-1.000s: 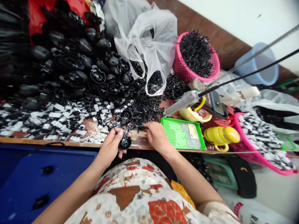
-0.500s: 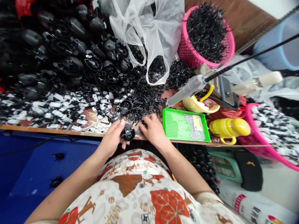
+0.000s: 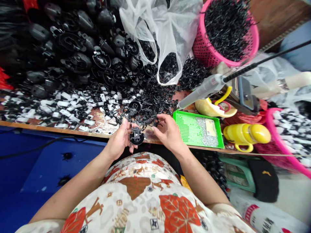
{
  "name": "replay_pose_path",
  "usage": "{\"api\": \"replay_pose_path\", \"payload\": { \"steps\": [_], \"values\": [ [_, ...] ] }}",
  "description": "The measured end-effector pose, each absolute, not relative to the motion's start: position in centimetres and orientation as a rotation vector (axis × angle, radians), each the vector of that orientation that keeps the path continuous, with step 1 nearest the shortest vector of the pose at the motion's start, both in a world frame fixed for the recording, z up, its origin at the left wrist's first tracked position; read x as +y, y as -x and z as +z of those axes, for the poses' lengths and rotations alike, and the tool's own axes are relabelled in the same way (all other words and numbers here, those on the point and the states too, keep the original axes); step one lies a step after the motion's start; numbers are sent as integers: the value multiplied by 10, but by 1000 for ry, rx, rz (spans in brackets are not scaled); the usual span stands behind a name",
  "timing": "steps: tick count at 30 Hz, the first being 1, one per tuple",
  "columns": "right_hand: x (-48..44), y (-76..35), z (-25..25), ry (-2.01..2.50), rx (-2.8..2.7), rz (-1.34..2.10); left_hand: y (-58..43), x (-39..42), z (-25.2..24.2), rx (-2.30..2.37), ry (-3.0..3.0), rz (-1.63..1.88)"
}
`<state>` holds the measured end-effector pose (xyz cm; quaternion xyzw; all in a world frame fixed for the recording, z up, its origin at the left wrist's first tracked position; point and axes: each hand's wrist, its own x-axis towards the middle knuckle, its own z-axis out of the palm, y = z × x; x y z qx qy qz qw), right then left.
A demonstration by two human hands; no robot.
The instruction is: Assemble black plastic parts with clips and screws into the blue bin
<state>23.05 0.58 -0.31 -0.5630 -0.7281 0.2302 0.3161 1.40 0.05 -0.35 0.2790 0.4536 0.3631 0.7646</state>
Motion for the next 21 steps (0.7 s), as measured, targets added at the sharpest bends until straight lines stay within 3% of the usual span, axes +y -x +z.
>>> {"api": "replay_pose_path", "payload": {
  "steps": [6,21],
  "values": [
    [-4,-211,30,1107,-2203,629,-16,-2,-12,965,-689,814],
    [-10,-203,17,1087,-2287,659,-15,-6,-3,1062,-950,778]
  ]
}}
